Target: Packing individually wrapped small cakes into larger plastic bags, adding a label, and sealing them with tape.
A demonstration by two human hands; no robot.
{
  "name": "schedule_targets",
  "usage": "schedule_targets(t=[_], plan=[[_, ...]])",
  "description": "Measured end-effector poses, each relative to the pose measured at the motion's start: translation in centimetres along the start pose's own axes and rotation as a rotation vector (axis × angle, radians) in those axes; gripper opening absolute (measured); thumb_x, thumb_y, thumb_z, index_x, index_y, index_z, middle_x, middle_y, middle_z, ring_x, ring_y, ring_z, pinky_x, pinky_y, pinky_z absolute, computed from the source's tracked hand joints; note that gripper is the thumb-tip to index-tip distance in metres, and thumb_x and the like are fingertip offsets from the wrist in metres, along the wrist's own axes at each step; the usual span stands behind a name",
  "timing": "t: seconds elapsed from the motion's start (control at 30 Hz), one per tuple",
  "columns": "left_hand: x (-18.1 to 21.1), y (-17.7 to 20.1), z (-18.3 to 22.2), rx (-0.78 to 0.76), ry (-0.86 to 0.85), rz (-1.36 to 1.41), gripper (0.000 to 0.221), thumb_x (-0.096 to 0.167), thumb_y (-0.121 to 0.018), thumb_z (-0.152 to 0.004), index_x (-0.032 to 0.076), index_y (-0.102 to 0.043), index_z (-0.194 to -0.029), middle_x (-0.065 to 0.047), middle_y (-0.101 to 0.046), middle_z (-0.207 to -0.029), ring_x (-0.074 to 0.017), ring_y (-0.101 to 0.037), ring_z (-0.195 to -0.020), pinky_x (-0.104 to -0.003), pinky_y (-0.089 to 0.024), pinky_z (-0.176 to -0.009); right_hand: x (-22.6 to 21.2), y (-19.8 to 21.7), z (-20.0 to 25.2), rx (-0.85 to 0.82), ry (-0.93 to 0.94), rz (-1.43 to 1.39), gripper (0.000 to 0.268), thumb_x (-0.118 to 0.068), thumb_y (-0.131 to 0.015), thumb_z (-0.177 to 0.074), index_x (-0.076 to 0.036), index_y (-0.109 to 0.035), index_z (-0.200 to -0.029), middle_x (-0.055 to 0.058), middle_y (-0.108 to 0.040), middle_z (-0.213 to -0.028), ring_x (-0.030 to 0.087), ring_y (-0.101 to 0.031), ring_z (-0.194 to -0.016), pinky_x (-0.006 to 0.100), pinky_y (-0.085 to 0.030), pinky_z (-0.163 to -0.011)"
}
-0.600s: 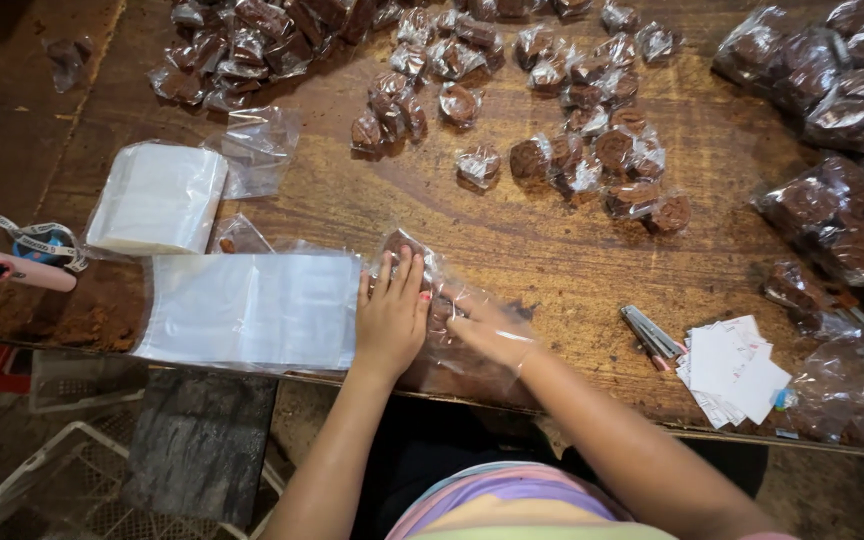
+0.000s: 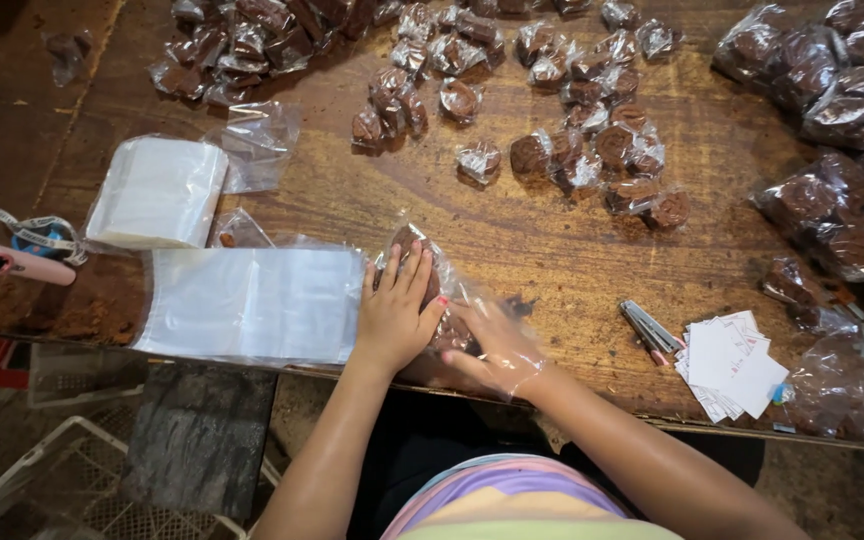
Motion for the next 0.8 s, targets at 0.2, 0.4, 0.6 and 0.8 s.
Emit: schedule_targets(t=[0.2,0.4,0.6,0.8], plan=[[3.8,3.1,0.0,-0.179,0.001,0.022,0.06,0.037,-0.033,-0.105,0.007,-0.033,-0.157,-0.014,-0.021,-0.168,-0.032,-0.018,-0.155,-0.068,-0.008,-0.117,2.5,-2.0,1.0,0.096,0.052,0.026,0.024,-0.031,-0.072,-0.089,-0.011,-0.061,-0.081,0.011,-0.065,-0.081,0.035,-0.065,-0.091,0.046,-0.054,-0.08],[3.6,-1.3,0.5,0.028,-0.078,-0.009,0.059,0.031,-0.042,-0.101,0.002,-0.04,-0.152,-0.019,-0.031,-0.164,-0.0294,-0.024,-0.154,-0.062,-0.015,-0.12,-3.8,1.8,1.4,-0.265,-0.084,0.342,0.029,-0.03,-0.061,-0.092,-0.028,-0.059,-0.121,0.009,-0.059,-0.106,0.038,-0.067,-0.09,0.048,-0.055,-0.087],[3.8,-1.8,0.7,0.071,0.029,-0.064,0.062,0.031,-0.046,-0.097,-0.001,-0.04,-0.15,-0.023,-0.031,-0.163,-0.0321,-0.024,-0.154,-0.068,-0.012,-0.117,13.2,3.2,7.7,-0.453,-0.445,-0.06,0.036,-0.021,-0.077,-0.073,-0.008,-0.076,-0.106,0.019,-0.08,-0.097,0.04,-0.075,-0.101,0.047,-0.056,-0.09],[3.7,-1.7,0.6,0.045,0.064,-0.046,0.061,0.03,-0.046,-0.098,-0.001,-0.041,-0.15,-0.022,-0.031,-0.163,-0.0311,-0.024,-0.154,-0.069,-0.01,-0.118,33.5,22.9,4.5,0.333,-0.851,0.595,0.078,-0.083,-0.034,-0.109,-0.017,-0.074,-0.121,0.02,-0.067,-0.121,0.044,-0.05,-0.12,0.06,-0.036,-0.097]])
Point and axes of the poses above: each hand's wrist, its own z-axis away from the middle knuckle, its own y-axis out of the back of the hand, x = y × z, the point moved 10 cm from there along -z, towards the middle knuckle
